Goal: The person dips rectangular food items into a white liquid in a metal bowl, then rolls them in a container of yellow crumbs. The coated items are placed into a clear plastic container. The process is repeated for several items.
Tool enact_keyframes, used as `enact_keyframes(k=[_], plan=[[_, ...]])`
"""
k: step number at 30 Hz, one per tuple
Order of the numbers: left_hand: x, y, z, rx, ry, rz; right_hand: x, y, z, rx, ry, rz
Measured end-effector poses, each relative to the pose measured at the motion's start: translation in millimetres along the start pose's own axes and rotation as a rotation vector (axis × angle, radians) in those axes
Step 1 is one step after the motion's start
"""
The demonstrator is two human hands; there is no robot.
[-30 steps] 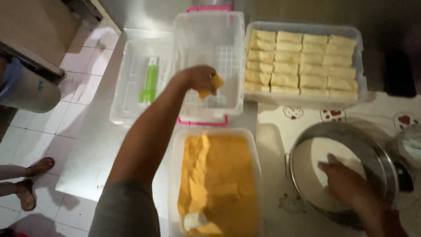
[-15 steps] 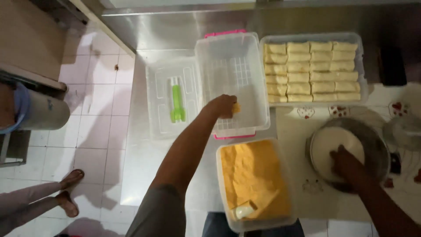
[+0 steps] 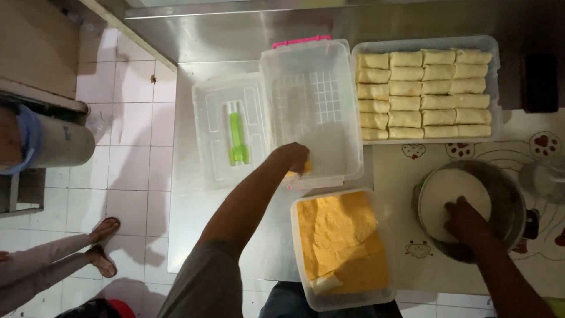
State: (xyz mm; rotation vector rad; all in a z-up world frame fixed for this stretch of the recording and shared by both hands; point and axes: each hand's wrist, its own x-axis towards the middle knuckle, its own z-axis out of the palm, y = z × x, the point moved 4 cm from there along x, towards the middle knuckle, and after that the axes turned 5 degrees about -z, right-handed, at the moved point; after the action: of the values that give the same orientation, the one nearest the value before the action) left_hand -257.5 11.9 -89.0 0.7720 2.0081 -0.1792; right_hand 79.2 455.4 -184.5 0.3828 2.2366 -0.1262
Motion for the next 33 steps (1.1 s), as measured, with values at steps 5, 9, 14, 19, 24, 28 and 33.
enact_keyframes(k=[5, 9, 14, 19, 24, 28, 33], plan=[[-19.5, 3.3, -16.1, 0.071, -0.045, -0.013, 1.0, 2.2, 4.4, -0.021, 0.011, -0.043], [-28.3, 9.5, -23.9, -0.003, -0.025, 0.123, 2.3, 5.3, 5.2, -0.022, 0.101, -0.09], [-12.4, 3.2, -9.5, 0.008, -0.072, 0.175, -0.6, 3.2, 0.1, 0.008, 0.052, -0.08], [-3.4, -9.2, 2.6, 0.027, -0.157, 0.118, -9.8, -4.6, -9.8, 0.035, 0.032, -0.066], [-27.4, -4.8, -9.7, 0.119, -0.168, 0.155, -2.0, 0.2, -5.2, 0.024, -0.017, -0.012], [-28.8, -11.4, -12.7, 0.04, -0.159, 0.041, 2.3, 1.9, -3.2, 0.005, 0.056, -0.075], [8.5, -23.0, 15.1, 0.137, -0.154, 0.105, 16.1, 16.1, 21.0, -0.135, 0.025, -0.092]])
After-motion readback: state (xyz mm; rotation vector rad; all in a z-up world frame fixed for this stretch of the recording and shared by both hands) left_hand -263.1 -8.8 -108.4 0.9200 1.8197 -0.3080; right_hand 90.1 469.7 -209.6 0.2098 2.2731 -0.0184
